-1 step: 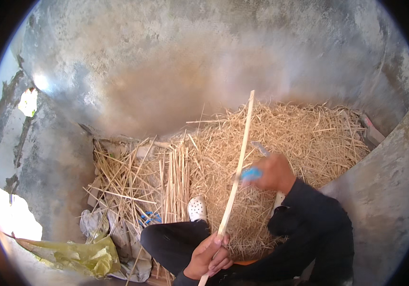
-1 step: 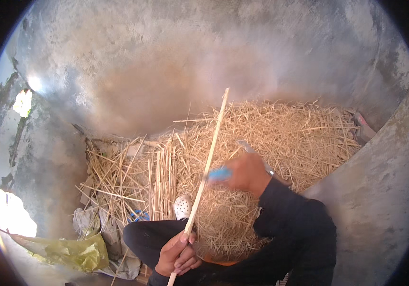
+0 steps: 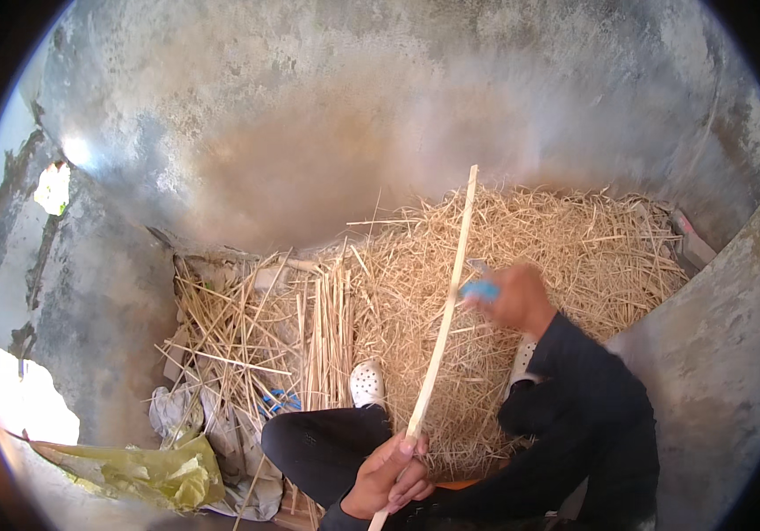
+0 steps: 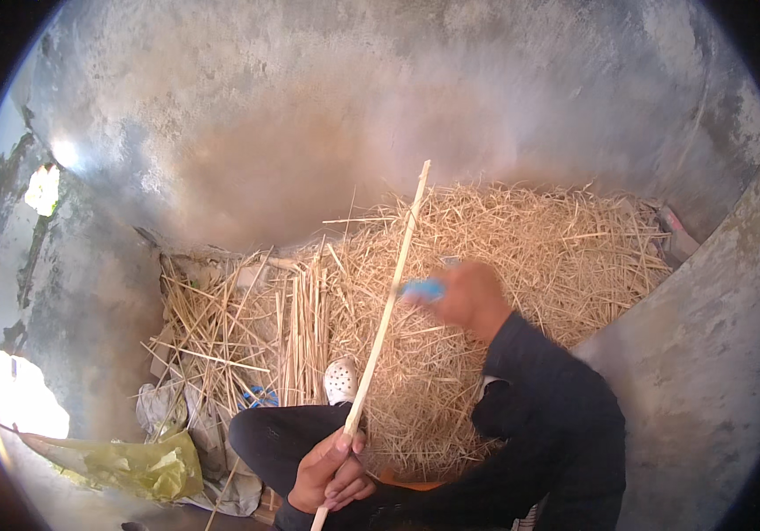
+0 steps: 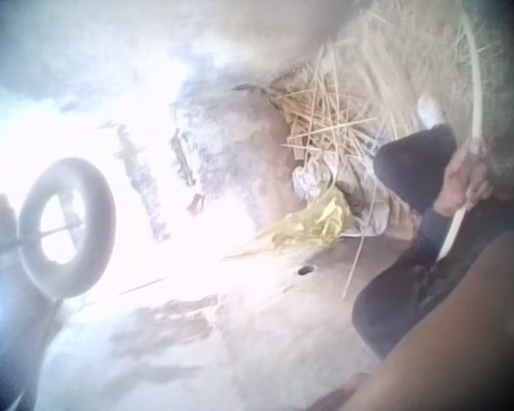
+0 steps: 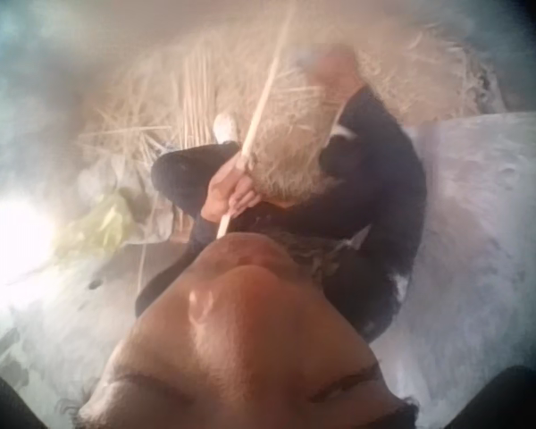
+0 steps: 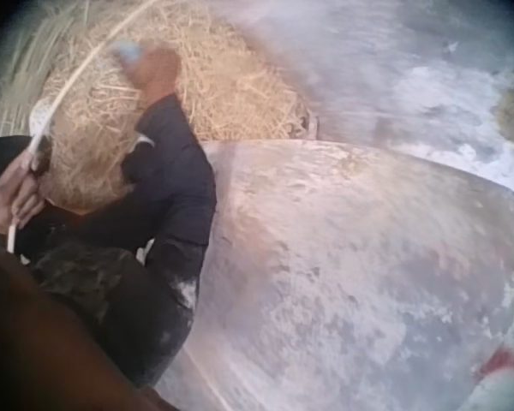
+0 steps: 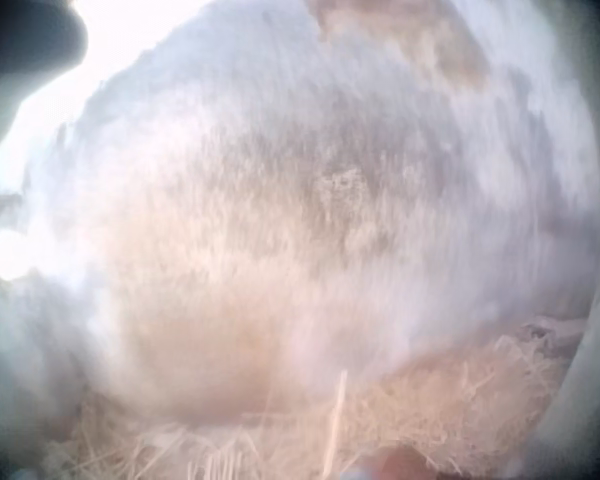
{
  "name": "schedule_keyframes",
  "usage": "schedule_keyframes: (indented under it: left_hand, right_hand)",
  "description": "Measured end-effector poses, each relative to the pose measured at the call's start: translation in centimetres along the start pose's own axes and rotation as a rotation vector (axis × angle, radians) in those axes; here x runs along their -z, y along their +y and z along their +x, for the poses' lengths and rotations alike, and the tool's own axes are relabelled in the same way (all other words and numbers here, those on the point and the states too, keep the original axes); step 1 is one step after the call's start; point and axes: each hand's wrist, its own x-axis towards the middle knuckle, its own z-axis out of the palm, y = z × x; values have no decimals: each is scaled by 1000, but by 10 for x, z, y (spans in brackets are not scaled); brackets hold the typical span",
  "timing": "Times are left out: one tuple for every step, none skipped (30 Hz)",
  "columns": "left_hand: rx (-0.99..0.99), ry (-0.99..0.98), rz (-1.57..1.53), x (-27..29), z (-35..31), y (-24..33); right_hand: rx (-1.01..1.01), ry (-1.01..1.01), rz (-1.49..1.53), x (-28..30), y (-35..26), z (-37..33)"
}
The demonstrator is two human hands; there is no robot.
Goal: The person sits on the floor and uses a knife to strip the outer layers and branches from long, thin sticks. They hold the stick with one hand and scrape it with the other, occasionally rotating the stick to access different sides. The processed sticks are placed in a pile to the left.
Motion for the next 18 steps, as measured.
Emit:
schedule_keyframes:
  left_hand:
    - [11,2,5,0,-3,0]
    - [30,-13,5,0,-4,-2]
    - [48,-28,5,0,-4,-3]
    - [35,-13,-1,2,-3,-2]
    - [22,5,-9,4,-5,-2]
    - [27,7,-33,6,-3,-3]
    - [30,-21,-18,5,-1,-3]
    - [32,-22,-2,4,-4,-3]
    - [32,-22,15,4,-8,-3]
    - [44,22,30,3,-18,-7]
    - [55,43,48,2,-25,-9]
    - [82,41,62,-1,-27,-13]
    - [118,-6,65,-2,-28,-17]
    - [155,-53,68,-3,-30,-21]
    - [187,-81,67,-4,-31,-25]
    - [246,70,216,-4,-29,-30]
    - [166,136,253,0,-28,-26]
    - [92,189,284,5,-23,-16]
  right_hand:
    - [-101,-37,-14,4,10,7]
    - [-206,-74,-47,13,23,13]
    - [-312,-111,-80,20,29,15]
    - [-199,-70,14,6,15,7]
    - [-83,-38,103,-6,-1,0]
    - [31,-40,82,-6,-15,-14]
    - [-1,-37,47,-3,-6,-14]
    - [-27,-40,35,-8,0,-12]
    - [-43,-38,17,-12,8,-5]
    - [-302,-87,-22,-17,31,8]
    - [-327,-14,-80,-2,52,26]
    - [-399,10,-118,13,85,28]
    - [-400,402,-18,11,114,25]
    - [-598,365,-11,33,151,14]
    - [-795,315,12,43,175,5]
    - [-754,250,-18,39,163,8]
    - [-713,187,-52,36,148,4]
    - [-675,127,-101,42,128,-1]
